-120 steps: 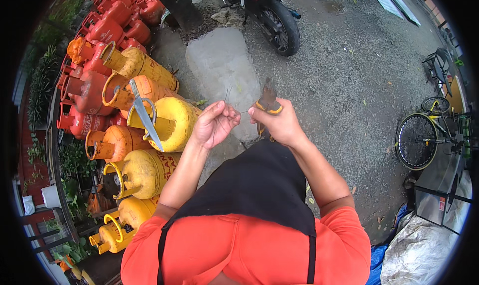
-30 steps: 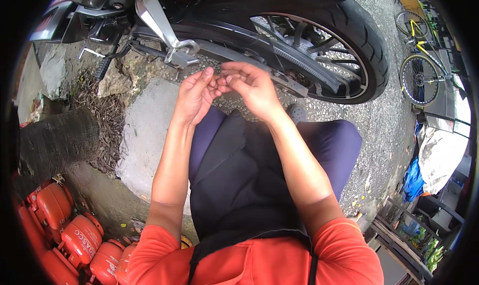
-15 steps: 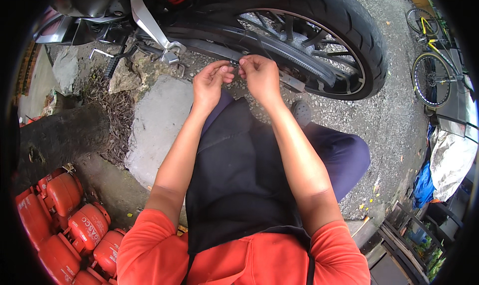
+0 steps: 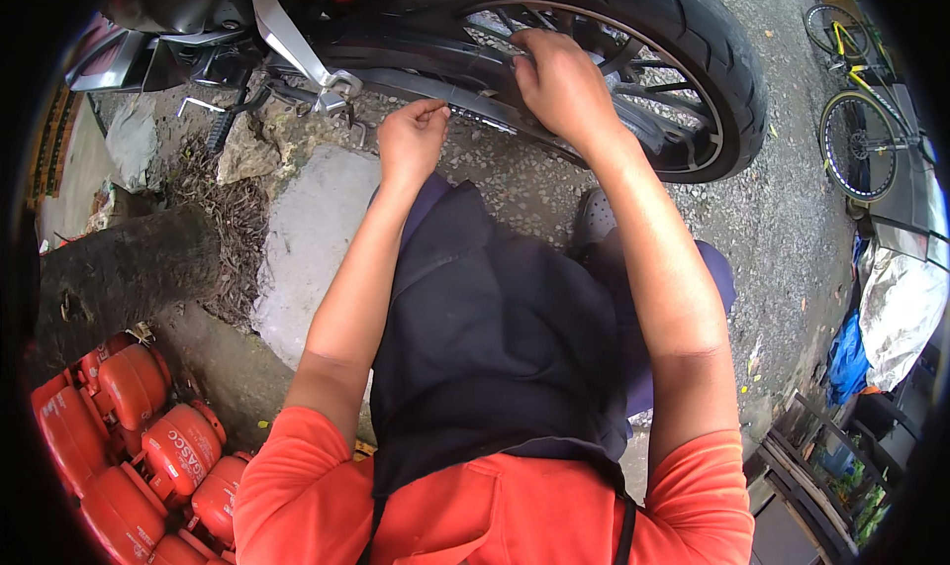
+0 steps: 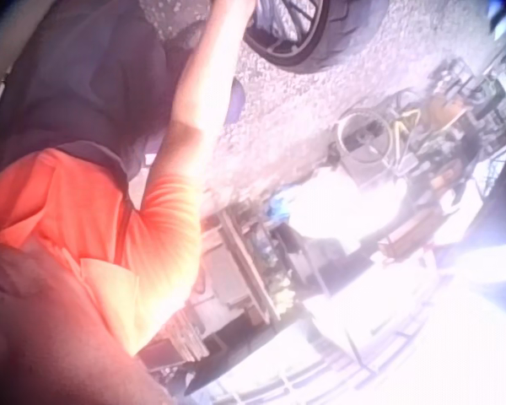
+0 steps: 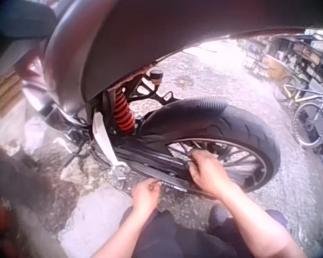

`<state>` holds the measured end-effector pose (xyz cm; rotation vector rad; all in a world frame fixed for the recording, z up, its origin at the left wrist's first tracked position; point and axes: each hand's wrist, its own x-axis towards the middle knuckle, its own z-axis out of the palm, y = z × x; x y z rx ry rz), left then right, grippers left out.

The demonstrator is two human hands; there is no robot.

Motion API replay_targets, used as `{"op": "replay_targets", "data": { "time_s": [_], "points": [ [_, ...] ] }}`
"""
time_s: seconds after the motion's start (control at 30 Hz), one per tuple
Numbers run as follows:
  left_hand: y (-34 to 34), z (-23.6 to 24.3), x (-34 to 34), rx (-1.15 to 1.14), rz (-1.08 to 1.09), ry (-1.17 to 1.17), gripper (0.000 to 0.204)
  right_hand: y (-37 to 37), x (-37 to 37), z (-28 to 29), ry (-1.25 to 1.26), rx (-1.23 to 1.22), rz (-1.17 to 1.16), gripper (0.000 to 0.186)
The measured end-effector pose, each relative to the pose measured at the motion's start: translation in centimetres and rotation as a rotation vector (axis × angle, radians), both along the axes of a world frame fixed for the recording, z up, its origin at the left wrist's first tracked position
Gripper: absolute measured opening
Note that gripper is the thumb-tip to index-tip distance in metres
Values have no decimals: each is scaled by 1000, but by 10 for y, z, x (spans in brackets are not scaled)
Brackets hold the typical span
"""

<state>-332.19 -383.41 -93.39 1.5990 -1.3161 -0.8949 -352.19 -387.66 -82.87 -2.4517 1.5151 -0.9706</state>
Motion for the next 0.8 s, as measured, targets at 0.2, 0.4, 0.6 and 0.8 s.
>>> {"op": "replay_targets", "data": {
  "time_s": [0.2, 0.4, 0.6, 0.8],
  "points": [
    [-13, -2, -31, -227, 89, -178, 17, -48, -24, -4, 44, 712, 38, 37],
    [-27, 8, -59, -46, 136, 34, 12, -63, -24, -9, -252, 1010, 54, 36],
    [-20, 11, -72, -1, 253, 294, 11, -73, -20, -6, -241, 1171, 112, 35],
    [-19, 4, -66, 1, 305, 417, 12, -75, -22, -11, -264, 1174, 128, 31]
  ]
}}
